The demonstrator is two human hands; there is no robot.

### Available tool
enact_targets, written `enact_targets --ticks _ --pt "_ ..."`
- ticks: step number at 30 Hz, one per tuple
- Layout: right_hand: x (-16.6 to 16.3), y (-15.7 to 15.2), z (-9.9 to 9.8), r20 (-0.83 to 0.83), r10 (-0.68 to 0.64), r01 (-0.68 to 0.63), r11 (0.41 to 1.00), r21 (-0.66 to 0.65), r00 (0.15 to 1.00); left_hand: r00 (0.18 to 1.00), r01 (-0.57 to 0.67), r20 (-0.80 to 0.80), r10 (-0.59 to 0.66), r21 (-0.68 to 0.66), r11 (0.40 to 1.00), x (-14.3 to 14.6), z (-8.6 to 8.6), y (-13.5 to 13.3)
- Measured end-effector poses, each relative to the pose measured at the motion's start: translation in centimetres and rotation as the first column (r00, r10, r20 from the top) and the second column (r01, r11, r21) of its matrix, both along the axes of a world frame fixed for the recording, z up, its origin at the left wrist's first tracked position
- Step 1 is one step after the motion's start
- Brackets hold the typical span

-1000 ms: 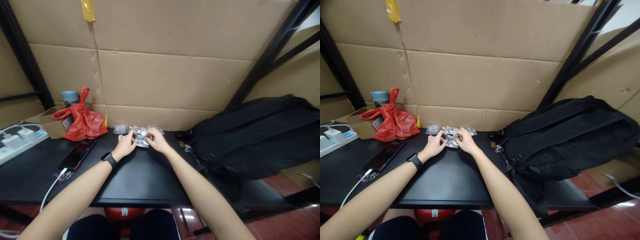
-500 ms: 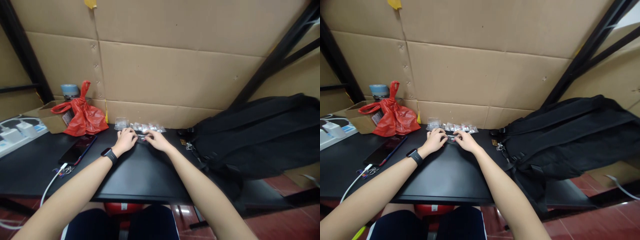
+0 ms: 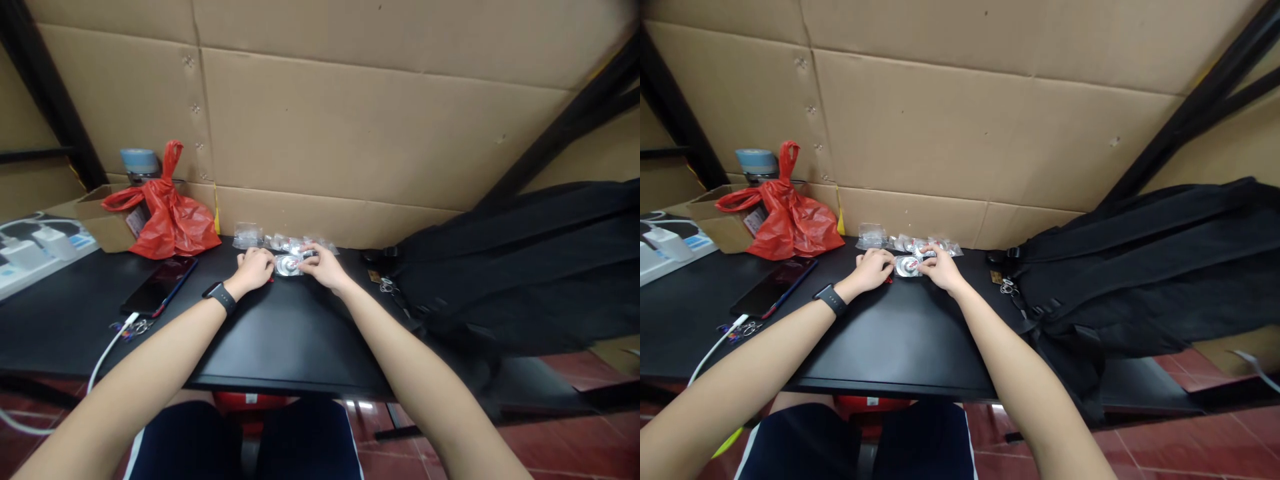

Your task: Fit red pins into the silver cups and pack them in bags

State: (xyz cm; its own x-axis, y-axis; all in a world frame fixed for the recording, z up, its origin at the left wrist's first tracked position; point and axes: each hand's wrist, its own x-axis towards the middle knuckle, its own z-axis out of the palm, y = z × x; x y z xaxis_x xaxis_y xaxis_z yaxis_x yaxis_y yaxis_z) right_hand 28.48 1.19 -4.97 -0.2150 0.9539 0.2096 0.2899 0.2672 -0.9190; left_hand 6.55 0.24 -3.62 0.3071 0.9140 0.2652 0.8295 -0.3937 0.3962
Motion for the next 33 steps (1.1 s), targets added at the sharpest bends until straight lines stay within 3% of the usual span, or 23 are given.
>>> enact_targets --ticks 4,10,15,21,24,28,33 --pt "0.3 0.0 0.1 -0.019 -0.012 0.012 1.0 -0.007 1.0 0.999 0.039 0.022 -0.038 -0.053 0.998 -0.5 0.6 -0.1" --pt "0.2 0.1 0.0 0.102 -0.101 0.098 0.995 0.029 0.99 0.997 0.074 0.017 -0.074 -0.029 0.997 -0.1 0.4 -0.5" --pt "-0.5 -0.5 0.4 0.056 0.004 -0.005 1.0 0.005 0.998 0.999 0.018 0.039 -0.019 0.045 0.999 -0.3 0.2 -0.4" --pt "-1.2 -1.3 1.0 0.292 -0.089 0.054 0.991 0.126 0.952 0.998 -0.043 -0.044 0.044 0.019 0.999 -1.1 0.2 -0.2" --pt "-1.5 -1.6 1.2 0.399 -0.017 -0.074 0.975 0.211 0.917 0.994 -0.049 -0.096 0.053 0.037 0.998 -1.3 -0.1 -0.1" --pt "-1.8 -1.7 0.9 0.501 0.077 -0.259 0.917 0.303 0.862 0.982 -0.052 -0.169 0.079 0.157 0.986 -1.3 -0.4 -0.1" --pt "-2.3 -2.0 0.3 0.584 0.013 -0.253 0.909 0.332 0.811 0.971 -0.03 -0.222 0.083 0.228 0.973 -1.3 -0.5 0.3"
